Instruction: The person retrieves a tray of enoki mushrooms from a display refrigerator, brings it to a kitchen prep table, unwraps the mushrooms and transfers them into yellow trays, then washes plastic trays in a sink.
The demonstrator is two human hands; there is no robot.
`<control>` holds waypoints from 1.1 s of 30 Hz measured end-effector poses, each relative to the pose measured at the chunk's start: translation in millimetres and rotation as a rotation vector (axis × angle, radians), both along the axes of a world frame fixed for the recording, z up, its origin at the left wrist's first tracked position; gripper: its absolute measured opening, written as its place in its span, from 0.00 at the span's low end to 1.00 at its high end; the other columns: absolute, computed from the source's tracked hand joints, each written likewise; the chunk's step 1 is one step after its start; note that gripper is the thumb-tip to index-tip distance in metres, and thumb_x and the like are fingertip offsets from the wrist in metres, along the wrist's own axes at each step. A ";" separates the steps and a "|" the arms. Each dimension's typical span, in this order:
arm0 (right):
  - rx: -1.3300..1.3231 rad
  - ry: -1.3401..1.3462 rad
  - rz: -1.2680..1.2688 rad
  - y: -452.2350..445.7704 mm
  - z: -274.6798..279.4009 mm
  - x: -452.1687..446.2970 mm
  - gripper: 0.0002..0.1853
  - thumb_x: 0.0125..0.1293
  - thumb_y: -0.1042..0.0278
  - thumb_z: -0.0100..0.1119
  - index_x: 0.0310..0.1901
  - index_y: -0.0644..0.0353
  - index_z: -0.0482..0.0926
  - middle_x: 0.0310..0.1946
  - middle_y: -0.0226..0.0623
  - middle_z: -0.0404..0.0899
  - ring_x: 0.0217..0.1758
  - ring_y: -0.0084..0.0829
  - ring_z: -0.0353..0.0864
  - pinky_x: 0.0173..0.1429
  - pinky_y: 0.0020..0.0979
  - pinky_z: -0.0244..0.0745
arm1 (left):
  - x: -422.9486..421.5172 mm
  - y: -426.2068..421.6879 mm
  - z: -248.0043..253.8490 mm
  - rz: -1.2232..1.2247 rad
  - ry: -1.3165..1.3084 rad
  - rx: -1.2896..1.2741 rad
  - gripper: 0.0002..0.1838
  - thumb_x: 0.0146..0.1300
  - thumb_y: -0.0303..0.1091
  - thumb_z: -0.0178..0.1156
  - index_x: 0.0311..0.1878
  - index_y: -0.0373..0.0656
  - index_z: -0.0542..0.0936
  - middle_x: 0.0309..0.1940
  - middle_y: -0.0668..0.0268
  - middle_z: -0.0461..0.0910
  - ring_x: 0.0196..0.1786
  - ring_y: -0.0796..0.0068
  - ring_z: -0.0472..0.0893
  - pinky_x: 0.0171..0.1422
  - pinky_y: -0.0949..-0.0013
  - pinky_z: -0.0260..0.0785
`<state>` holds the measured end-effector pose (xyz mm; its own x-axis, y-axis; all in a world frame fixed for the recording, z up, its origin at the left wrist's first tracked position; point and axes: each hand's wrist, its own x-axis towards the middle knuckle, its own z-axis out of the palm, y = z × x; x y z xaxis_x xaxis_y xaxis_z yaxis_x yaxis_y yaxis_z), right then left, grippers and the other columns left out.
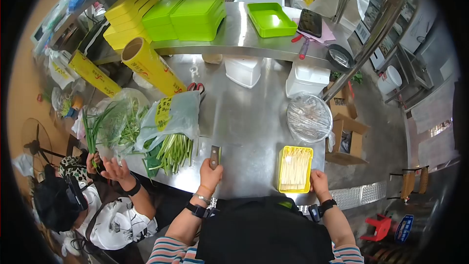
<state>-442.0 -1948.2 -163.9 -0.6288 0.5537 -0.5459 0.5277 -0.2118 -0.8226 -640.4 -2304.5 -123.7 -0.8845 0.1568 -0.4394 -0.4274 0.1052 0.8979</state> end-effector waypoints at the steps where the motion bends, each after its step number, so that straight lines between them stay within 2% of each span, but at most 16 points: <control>1: 0.001 -0.003 0.000 0.8 -0.3 0.5 0.17 0.69 0.59 0.52 0.24 0.59 0.73 0.11 0.30 0.71 0.07 0.21 0.64 0.12 0.23 0.57 | -1.0 -2.7 -3.4 0.044 0.001 -0.041 0.12 0.53 0.25 0.57 0.41 0.35 0.69 0.19 0.67 0.71 0.15 0.80 0.70 0.17 0.74 0.61; 4: -0.008 -0.023 -0.005 -0.2 0.2 0.6 0.17 0.68 0.59 0.52 0.24 0.60 0.73 0.12 0.30 0.71 0.07 0.21 0.64 0.12 0.23 0.57 | -24.5 -0.6 -42.5 0.125 0.078 -0.085 0.12 0.53 0.26 0.57 0.41 0.36 0.70 0.20 0.66 0.72 0.17 0.78 0.71 0.18 0.74 0.62; 6: 0.010 -0.032 0.008 0.3 0.0 0.4 0.17 0.68 0.59 0.52 0.25 0.60 0.74 0.12 0.30 0.71 0.07 0.21 0.64 0.12 0.24 0.57 | -47.1 6.9 -85.8 0.202 0.264 -0.186 0.11 0.54 0.26 0.58 0.40 0.36 0.69 0.22 0.65 0.73 0.18 0.76 0.72 0.19 0.73 0.63; 8: 0.010 -0.032 0.003 0.0 1.1 0.1 0.16 0.68 0.59 0.52 0.25 0.60 0.74 0.12 0.30 0.71 0.07 0.21 0.64 0.12 0.24 0.57 | -69.4 25.3 -107.6 0.262 0.287 -0.182 0.12 0.55 0.28 0.58 0.39 0.35 0.69 0.24 0.64 0.73 0.20 0.75 0.73 0.20 0.72 0.65; 10: 0.009 -0.032 -0.008 -0.2 3.4 0.1 0.16 0.69 0.60 0.52 0.25 0.60 0.74 0.12 0.30 0.71 0.07 0.21 0.65 0.12 0.24 0.58 | -85.6 52.7 -100.1 0.316 0.310 -0.177 0.12 0.56 0.29 0.59 0.39 0.35 0.69 0.25 0.62 0.74 0.22 0.73 0.74 0.22 0.71 0.66; 12: 0.003 -0.038 0.003 -2.1 7.6 -1.6 0.16 0.69 0.60 0.52 0.25 0.60 0.74 0.12 0.30 0.71 0.08 0.21 0.65 0.13 0.23 0.58 | -96.8 81.5 -63.9 0.419 0.201 0.059 0.13 0.57 0.32 0.60 0.39 0.35 0.69 0.28 0.62 0.74 0.28 0.72 0.76 0.23 0.70 0.67; 16: 0.011 -0.033 0.032 1.4 0.5 2.6 0.17 0.70 0.59 0.51 0.26 0.60 0.75 0.12 0.30 0.71 0.08 0.21 0.64 0.13 0.23 0.58 | -126.5 123.4 -27.9 0.283 0.026 0.096 0.14 0.58 0.30 0.59 0.44 0.36 0.70 0.37 0.60 0.74 0.37 0.69 0.77 0.24 0.69 0.71; 20: 0.024 -0.075 0.036 -3.7 15.4 -3.4 0.17 0.70 0.59 0.51 0.26 0.60 0.75 0.12 0.29 0.71 0.09 0.20 0.65 0.14 0.23 0.59 | -160.7 133.7 -58.1 0.165 -0.137 0.214 0.15 0.57 0.30 0.59 0.47 0.42 0.71 0.40 0.62 0.74 0.39 0.71 0.75 0.33 0.63 0.75; 22: -0.014 -0.032 0.025 -2.9 12.4 0.9 0.16 0.69 0.59 0.51 0.27 0.60 0.76 0.13 0.29 0.72 0.09 0.20 0.65 0.14 0.22 0.59 | -167.1 125.9 -50.9 -0.035 -0.172 0.259 0.16 0.56 0.30 0.60 0.47 0.43 0.71 0.42 0.63 0.74 0.42 0.71 0.75 0.39 0.62 0.75; 24: -0.033 -0.049 -0.005 -3.1 9.7 0.4 0.15 0.69 0.59 0.51 0.28 0.59 0.76 0.13 0.29 0.72 0.09 0.19 0.65 0.15 0.21 0.58 | -167.1 121.3 -48.0 -0.108 -0.067 0.023 0.16 0.56 0.30 0.60 0.48 0.42 0.72 0.43 0.64 0.75 0.43 0.72 0.76 0.45 0.63 0.74; 25: -0.026 -0.059 -0.005 -4.0 12.5 -1.1 0.16 0.70 0.59 0.51 0.27 0.60 0.75 0.14 0.29 0.72 0.09 0.19 0.66 0.14 0.21 0.58 | -169.5 112.0 -61.0 -0.122 -0.072 0.022 0.16 0.56 0.30 0.60 0.48 0.42 0.72 0.43 0.64 0.75 0.43 0.72 0.76 0.45 0.63 0.74; 26: -0.030 -0.059 -0.013 -3.8 10.7 0.3 0.16 0.70 0.59 0.51 0.27 0.60 0.75 0.14 0.29 0.72 0.09 0.19 0.66 0.14 0.21 0.58 | -170.6 99.1 -82.5 -0.206 0.220 -0.069 0.16 0.57 0.30 0.61 0.49 0.41 0.73 0.42 0.64 0.76 0.42 0.72 0.77 0.46 0.66 0.73; 27: -0.043 -0.062 -0.010 -3.5 8.5 1.5 0.15 0.69 0.59 0.52 0.29 0.59 0.76 0.14 0.29 0.72 0.09 0.19 0.65 0.14 0.21 0.58 | -162.0 92.3 -80.8 -0.287 0.514 -0.158 0.17 0.58 0.30 0.61 0.50 0.41 0.75 0.40 0.65 0.77 0.41 0.73 0.78 0.47 0.69 0.73; 29: -0.055 -0.062 -0.014 -1.2 6.3 2.8 0.14 0.68 0.58 0.52 0.31 0.59 0.77 0.14 0.28 0.73 0.10 0.18 0.65 0.15 0.21 0.57 | -120.1 70.3 -58.1 -0.564 0.607 -0.258 0.17 0.59 0.30 0.61 0.52 0.40 0.77 0.37 0.66 0.79 0.39 0.75 0.79 0.48 0.72 0.72; 31: -0.068 -0.038 0.019 -1.2 6.0 4.9 0.13 0.68 0.58 0.53 0.32 0.58 0.78 0.16 0.28 0.74 0.11 0.18 0.66 0.15 0.20 0.58 | -69.4 63.0 -45.2 -0.679 0.472 -0.195 0.17 0.59 0.29 0.60 0.53 0.40 0.77 0.36 0.69 0.79 0.38 0.77 0.79 0.47 0.73 0.72; 33: -0.091 -0.003 -0.006 -4.0 7.7 6.0 0.14 0.68 0.57 0.53 0.32 0.59 0.77 0.15 0.29 0.73 0.10 0.18 0.66 0.15 0.20 0.59 | -20.2 68.8 -25.7 -0.768 0.237 -0.075 0.14 0.62 0.29 0.59 0.51 0.40 0.77 0.37 0.68 0.79 0.40 0.82 0.78 0.39 0.77 0.72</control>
<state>-436.1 -1952.2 -156.1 -0.6235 0.5058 -0.5962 0.5290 -0.2886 -0.7981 -660.6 -2235.7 -149.4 -0.6124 0.7366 -0.2870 -0.0100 0.3558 0.9345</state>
